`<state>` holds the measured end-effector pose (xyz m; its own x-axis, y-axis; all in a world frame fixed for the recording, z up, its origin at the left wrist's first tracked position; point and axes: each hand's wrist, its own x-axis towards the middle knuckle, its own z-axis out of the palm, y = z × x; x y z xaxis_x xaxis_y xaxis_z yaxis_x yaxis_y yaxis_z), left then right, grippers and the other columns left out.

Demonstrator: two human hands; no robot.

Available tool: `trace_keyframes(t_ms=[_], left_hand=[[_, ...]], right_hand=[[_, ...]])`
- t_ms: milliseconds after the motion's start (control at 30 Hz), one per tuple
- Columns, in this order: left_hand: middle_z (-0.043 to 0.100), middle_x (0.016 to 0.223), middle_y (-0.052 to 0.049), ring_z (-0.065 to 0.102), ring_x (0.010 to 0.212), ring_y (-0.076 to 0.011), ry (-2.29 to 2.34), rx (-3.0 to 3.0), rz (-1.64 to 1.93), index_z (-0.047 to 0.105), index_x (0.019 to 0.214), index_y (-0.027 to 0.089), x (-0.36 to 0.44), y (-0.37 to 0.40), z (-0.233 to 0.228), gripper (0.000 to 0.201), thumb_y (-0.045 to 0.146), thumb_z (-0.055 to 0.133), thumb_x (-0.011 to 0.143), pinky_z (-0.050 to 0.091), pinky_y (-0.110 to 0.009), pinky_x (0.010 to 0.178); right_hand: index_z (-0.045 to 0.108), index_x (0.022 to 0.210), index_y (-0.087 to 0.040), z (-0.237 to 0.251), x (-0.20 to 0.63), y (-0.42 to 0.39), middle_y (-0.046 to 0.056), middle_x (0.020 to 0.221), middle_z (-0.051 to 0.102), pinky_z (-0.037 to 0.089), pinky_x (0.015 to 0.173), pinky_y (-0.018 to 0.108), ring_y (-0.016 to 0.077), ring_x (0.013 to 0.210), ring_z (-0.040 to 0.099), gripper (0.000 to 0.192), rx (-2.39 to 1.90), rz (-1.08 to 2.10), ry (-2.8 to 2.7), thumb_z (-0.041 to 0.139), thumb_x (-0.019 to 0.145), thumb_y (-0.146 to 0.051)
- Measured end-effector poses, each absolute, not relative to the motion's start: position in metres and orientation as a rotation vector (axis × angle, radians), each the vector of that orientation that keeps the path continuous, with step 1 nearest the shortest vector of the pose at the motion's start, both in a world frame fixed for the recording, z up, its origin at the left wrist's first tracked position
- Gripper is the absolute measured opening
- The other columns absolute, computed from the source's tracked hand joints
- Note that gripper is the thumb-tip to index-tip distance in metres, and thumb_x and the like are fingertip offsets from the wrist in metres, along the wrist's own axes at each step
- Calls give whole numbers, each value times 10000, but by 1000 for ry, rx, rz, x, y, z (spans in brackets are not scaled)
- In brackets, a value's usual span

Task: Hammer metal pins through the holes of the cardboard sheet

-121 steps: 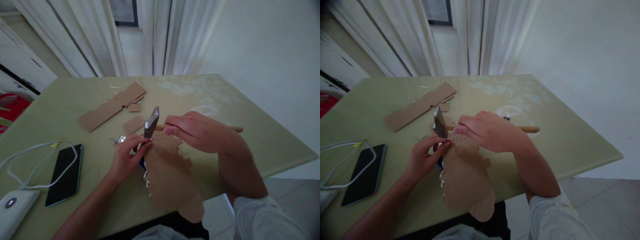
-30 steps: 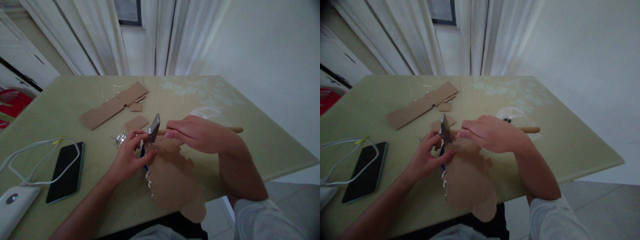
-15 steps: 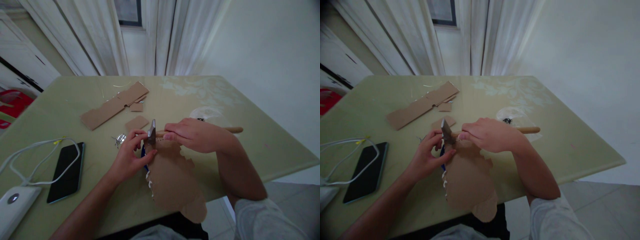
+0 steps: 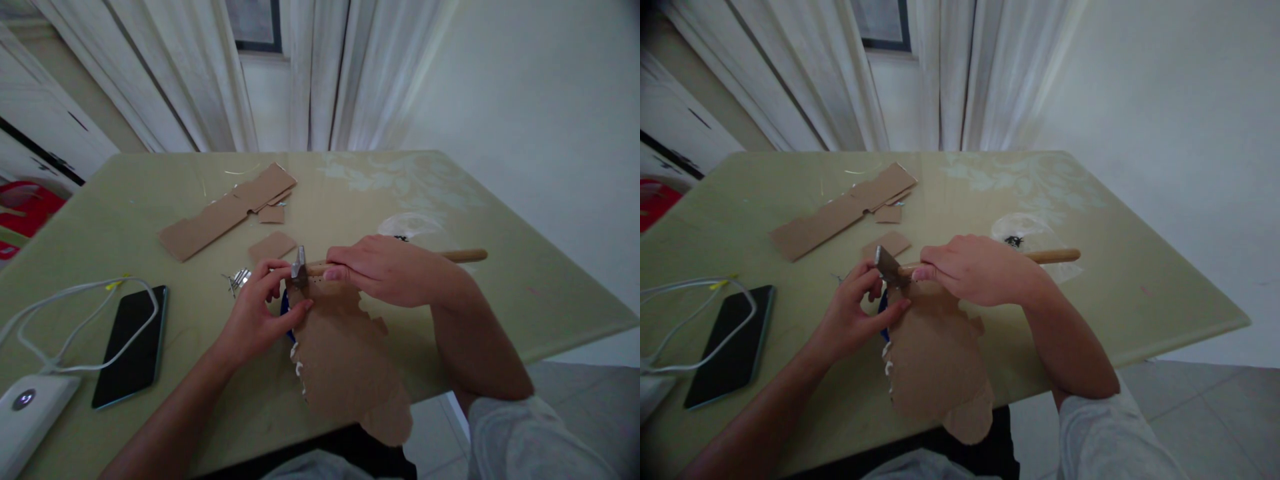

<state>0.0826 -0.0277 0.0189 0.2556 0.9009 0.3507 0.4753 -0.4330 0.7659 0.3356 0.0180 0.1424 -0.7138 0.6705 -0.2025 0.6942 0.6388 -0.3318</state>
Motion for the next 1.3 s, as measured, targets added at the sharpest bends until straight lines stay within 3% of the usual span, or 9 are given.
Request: trace_keyframes(t_ms=[167, 400, 633, 767, 967, 1133, 1300], left_hand=[[623, 1124, -35, 501, 752, -126, 1227, 2025, 1069, 714, 1202, 241, 82, -28, 17, 341, 327, 837, 896, 460, -279, 652], [602, 1006, 2, 489, 753, -137, 1243, 2018, 1052, 610, 1386, 267, 81, -28, 17, 520, 320, 825, 916, 431, -285, 662], [628, 1057, -7, 498, 758, -137, 1244, 2010, 1057, 619, 1379, 280, 82, -29, 16, 522, 312, 833, 903, 435, -284, 661], [631, 1132, -20, 517, 777, -135, 1234, 1985, 1090, 619, 1392, 292, 83, -29, 14, 544, 326, 846, 899, 466, -283, 681], [636, 1346, -61, 594, 878, -146, 1216, 1869, 1106, 575, 1499, 318, 86, -26, 13, 668, 345, 842, 887, 536, -302, 764], [652, 1492, -103, 636, 1051, -197, 1195, 1653, 1063, 541, 1555, 289, 89, -22, 4, 745, 396, 843, 883, 556, -336, 845], [690, 1442, -134, 652, 1027, -200, 1167, 1524, 1107, 559, 1534, 259, 91, -18, -1, 725, 413, 835, 882, 572, -332, 811]], right_hand=[[677, 1047, -190, 143, 336, 17, 53, 848, 720, 324, 697, 315, 183, 724, 611, 429, 1136, -606, 2794, 381, 1191, -466], [673, 1060, -191, 142, 337, 18, 33, 808, 694, 301, 683, 317, 182, 700, 590, 420, 1154, -582, 2810, 389, 1190, -472], [679, 1065, -190, 140, 337, 17, 51, 845, 710, 299, 695, 322, 193, 737, 605, 408, 1156, -566, 2789, 403, 1185, -465], [665, 1031, -197, 147, 339, 17, 16, 767, 654, 284, 682, 323, 183, 696, 567, 405, 1213, -589, 2858, 403, 1180, -467], [665, 1077, -193, 147, 343, 11, 20, 830, 659, 324, 723, 314, 191, 744, 596, 452, 1536, -521, 3004, 380, 1175, -529], [657, 1093, -183, 111, 349, 5, 47, 868, 700, 352, 738, 316, 215, 792, 637, 458, 1952, -411, 2928, 367, 1176, -528], [678, 1128, -183, 64, 354, 12, 80, 885, 744, 348, 708, 323, 244, 795, 672, 451, 2241, -262, 2672, 358, 1166, -498]])
